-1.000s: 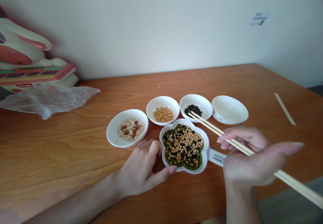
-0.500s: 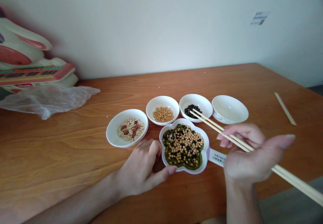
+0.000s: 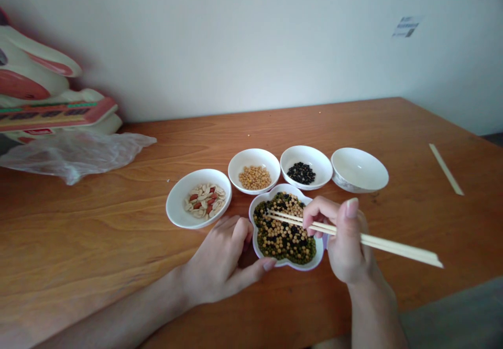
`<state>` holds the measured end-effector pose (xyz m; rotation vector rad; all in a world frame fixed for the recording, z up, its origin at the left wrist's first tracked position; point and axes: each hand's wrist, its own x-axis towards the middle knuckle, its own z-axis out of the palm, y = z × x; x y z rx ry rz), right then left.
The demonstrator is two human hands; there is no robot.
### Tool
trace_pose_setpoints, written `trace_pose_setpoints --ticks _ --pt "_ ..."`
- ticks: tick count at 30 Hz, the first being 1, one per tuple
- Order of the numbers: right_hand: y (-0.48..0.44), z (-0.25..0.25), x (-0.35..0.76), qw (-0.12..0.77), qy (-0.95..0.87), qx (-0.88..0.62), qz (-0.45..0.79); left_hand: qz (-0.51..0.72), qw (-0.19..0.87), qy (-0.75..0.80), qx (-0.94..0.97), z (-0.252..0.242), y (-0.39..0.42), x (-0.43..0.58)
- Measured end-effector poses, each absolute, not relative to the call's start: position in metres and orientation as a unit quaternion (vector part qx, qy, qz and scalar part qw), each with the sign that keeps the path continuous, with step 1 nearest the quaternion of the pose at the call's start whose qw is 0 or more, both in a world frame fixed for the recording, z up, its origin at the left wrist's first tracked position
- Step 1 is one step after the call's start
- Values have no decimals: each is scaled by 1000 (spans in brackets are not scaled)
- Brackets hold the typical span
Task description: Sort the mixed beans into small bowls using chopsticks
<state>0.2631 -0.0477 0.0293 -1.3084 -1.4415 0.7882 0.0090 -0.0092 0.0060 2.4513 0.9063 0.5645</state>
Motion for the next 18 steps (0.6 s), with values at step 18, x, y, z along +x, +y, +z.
trace_pose_setpoints --ticks 18 --pt "-49 29 259 493 -615 -534 306 210 238 328 890 7 -9 10"
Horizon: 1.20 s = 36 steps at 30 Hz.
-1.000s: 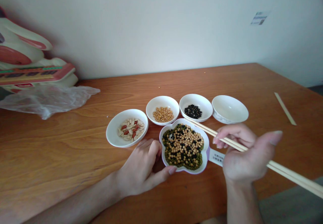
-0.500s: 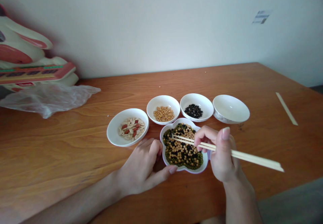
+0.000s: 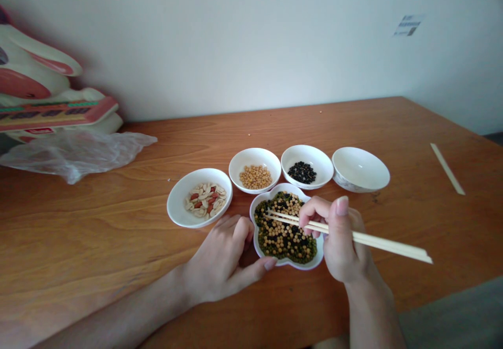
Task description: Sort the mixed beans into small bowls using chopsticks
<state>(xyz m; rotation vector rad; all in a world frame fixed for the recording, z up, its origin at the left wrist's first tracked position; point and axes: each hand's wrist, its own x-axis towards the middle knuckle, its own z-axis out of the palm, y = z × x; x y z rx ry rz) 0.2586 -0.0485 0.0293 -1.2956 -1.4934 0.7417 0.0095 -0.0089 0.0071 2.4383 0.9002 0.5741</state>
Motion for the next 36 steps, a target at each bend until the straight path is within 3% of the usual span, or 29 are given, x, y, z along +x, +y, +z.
trace_pose_setpoints --ticks 7,15,20,31,36 --pt "-47 33 256 535 -591 -537 274 207 234 330 891 4 -10 9" --pt "-49 39 261 660 -530 -509 155 197 228 331 894 4 -10 7" --pt "-46 48 252 715 -380 -583 71 199 231 331 893 3 -9 8" --pt "-43 46 259 713 -382 -572 133 203 228 330 893 3 -9 7" --pt "-44 34 265 603 -538 -531 255 203 224 334 893 3 -9 7"
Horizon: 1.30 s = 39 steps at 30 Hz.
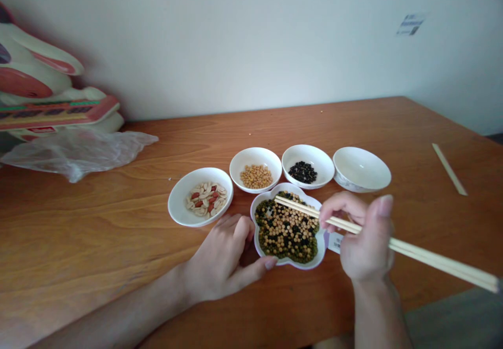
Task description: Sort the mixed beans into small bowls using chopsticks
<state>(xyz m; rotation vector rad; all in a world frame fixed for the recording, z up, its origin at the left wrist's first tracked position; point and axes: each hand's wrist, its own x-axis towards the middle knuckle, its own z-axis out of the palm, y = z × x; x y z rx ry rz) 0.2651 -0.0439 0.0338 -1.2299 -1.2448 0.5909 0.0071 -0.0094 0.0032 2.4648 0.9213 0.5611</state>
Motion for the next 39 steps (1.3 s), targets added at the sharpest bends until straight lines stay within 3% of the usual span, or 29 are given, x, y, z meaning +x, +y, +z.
trace_pose_setpoints --ticks 6,22,39 --pt "-47 26 260 494 -603 -532 331 200 228 330 894 4 -9 8" --pt "-46 29 257 466 -623 -552 301 200 231 332 892 5 -8 8" --pt "-47 31 260 495 -616 -546 279 208 227 331 892 7 -9 8"
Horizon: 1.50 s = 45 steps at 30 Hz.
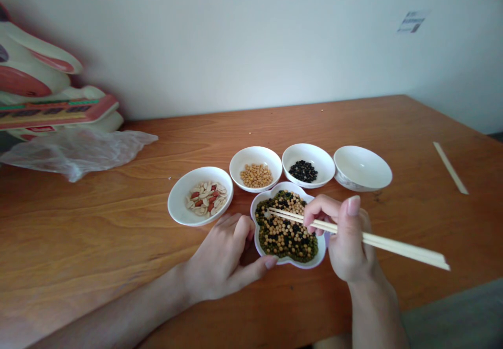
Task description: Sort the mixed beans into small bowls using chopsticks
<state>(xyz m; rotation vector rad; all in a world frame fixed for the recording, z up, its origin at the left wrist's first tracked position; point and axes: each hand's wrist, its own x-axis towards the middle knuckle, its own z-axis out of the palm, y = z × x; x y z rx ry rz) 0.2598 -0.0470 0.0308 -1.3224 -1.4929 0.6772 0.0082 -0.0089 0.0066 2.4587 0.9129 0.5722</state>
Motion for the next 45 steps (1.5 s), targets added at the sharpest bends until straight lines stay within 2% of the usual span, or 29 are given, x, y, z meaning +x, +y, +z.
trace_pose_setpoints --ticks 8,26,32,39,45 --pt "-45 30 258 466 -622 -554 299 214 224 328 892 6 -8 9" --pt "-45 33 255 499 -616 -549 265 217 224 327 892 4 -10 8" --pt "-48 35 262 556 -564 -555 257 210 222 329 893 4 -9 8" --pt "-47 48 258 684 -393 -605 107 202 227 325 896 6 -9 7" --pt "-39 48 257 700 -351 -614 101 204 224 322 897 3 -10 6"
